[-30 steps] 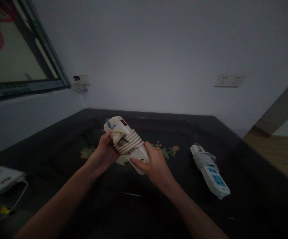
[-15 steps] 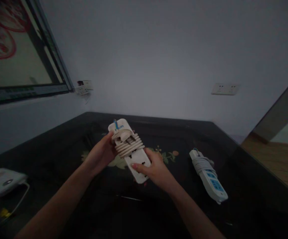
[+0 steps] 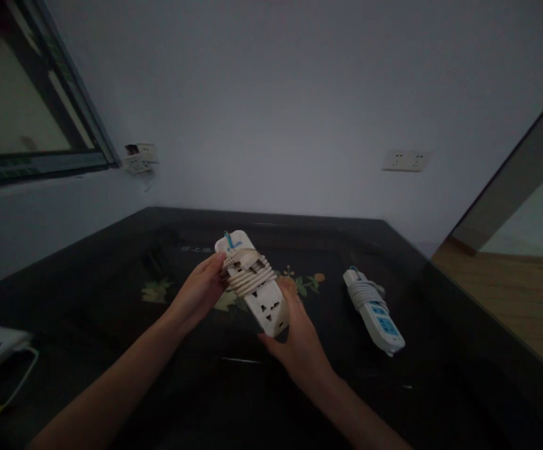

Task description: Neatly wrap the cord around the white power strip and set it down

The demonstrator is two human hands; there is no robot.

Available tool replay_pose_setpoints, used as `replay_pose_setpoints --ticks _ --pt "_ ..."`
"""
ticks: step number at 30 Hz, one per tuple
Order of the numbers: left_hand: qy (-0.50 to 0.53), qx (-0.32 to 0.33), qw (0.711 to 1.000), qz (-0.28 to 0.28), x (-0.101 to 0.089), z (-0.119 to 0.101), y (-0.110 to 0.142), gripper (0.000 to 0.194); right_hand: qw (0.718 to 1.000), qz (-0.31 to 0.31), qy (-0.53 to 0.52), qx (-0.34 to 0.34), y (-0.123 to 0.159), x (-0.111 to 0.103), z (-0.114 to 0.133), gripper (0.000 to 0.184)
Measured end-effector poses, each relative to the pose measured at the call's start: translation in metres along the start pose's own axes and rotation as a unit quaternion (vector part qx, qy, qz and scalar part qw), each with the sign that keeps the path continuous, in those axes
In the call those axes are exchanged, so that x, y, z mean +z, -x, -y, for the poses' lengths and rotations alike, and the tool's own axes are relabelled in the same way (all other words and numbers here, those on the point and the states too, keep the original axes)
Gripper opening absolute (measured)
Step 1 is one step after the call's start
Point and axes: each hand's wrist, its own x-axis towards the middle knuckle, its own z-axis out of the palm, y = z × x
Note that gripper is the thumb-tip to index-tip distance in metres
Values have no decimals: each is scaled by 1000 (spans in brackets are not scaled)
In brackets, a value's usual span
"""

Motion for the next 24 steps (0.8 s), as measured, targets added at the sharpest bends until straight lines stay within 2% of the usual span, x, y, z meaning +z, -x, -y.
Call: replay_pose_setpoints --ticks 5,8,10,14,17,24 --pt "-35 -40 999 4 10 27 10 21 998 17 50 35 37 -21 -14 81" --pt "-12 -66 998 9 12 45 16 37 996 30 74 46 55 -31 -23 87" --pt "2 -90 996 4 11 58 17 42 995 39 82 38 62 -36 -29 84" --pt "14 -158 987 -30 8 81 7 30 996 56 59 29 66 -44 -37 72" --pt "9 -181 983 -25 10 96 -7 27 998 47 35 30 63 -50 -45 65" --pt "-14 -196 980 2 42 126 -40 28 995 11 80 61 56 -70 -61 64"
